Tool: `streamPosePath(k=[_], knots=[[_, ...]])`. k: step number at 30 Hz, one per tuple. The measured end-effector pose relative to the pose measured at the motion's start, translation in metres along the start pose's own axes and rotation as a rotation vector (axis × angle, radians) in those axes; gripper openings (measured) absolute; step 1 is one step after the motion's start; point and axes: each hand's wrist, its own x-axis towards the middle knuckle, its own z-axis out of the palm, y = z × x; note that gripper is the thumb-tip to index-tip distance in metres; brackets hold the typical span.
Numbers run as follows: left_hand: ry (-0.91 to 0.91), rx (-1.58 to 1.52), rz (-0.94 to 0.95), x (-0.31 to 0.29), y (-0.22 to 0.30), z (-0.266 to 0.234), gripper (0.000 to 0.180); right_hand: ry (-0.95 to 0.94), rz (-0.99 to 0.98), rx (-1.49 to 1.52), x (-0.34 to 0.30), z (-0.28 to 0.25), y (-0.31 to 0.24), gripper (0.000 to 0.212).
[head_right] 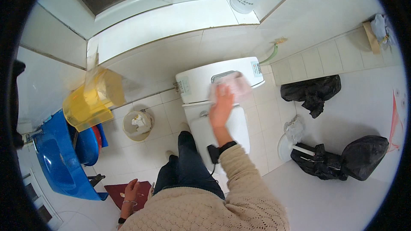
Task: The person cleans a bathroom by wiping the toilet tank, seat, and surrounding floor with a cloth. They then rinse the cloth under running water at a blue sink and wipe the sink basin and faucet.
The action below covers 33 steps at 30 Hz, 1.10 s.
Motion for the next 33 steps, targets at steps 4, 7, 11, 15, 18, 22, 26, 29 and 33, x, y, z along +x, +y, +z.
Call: streamPosePath(k=[4, 7, 11, 15, 18, 22, 26, 29, 33], knots=[[0.03, -0.029, -0.044, -0.008, 0.004, -0.005, 0.04, -0.136, -0.213, 0.386, -0.056, 0.026, -0.108, 0.062], [0.04, -0.008, -0.081, -0.019, 0.024, -0.008, 0.04, -0.686, 0.505, 1.215, -0.072, 0.059, -0.136, 0.044], [0.048, 0.018, -0.087, -0.028, 0.044, -0.016, 0.042, -0.478, 0.607, 1.34, -0.055, 0.071, -0.103, 0.028], [0.043, -0.024, -0.11, -0.031, 0.029, -0.016, 0.043, -0.281, 0.713, 1.45, 0.036, -0.021, -0.069, 0.033], [0.048, -0.072, -0.104, -0.024, 0.021, -0.012, 0.042, -0.282, 0.101, 0.384, 0.07, -0.035, -0.039, 0.042], [0.031, 0.027, -0.075, -0.015, 0.033, -0.009, 0.042, -0.116, -0.373, -0.013, 0.053, 0.006, -0.034, 0.048], [0.03, 0.067, -0.006, 0.001, 0.022, -0.015, 0.043, -0.181, -0.482, -0.196, 0.075, 0.02, -0.023, 0.049], [0.005, 0.048, -0.107, -0.005, 0.059, -0.012, 0.044, -0.205, -0.409, -0.6, 0.123, 0.03, 0.023, 0.046], [0.059, -0.008, -0.152, -0.018, 0.077, -0.017, 0.044, -0.391, -0.018, -0.614, 0.186, -0.001, 0.107, 0.045]])
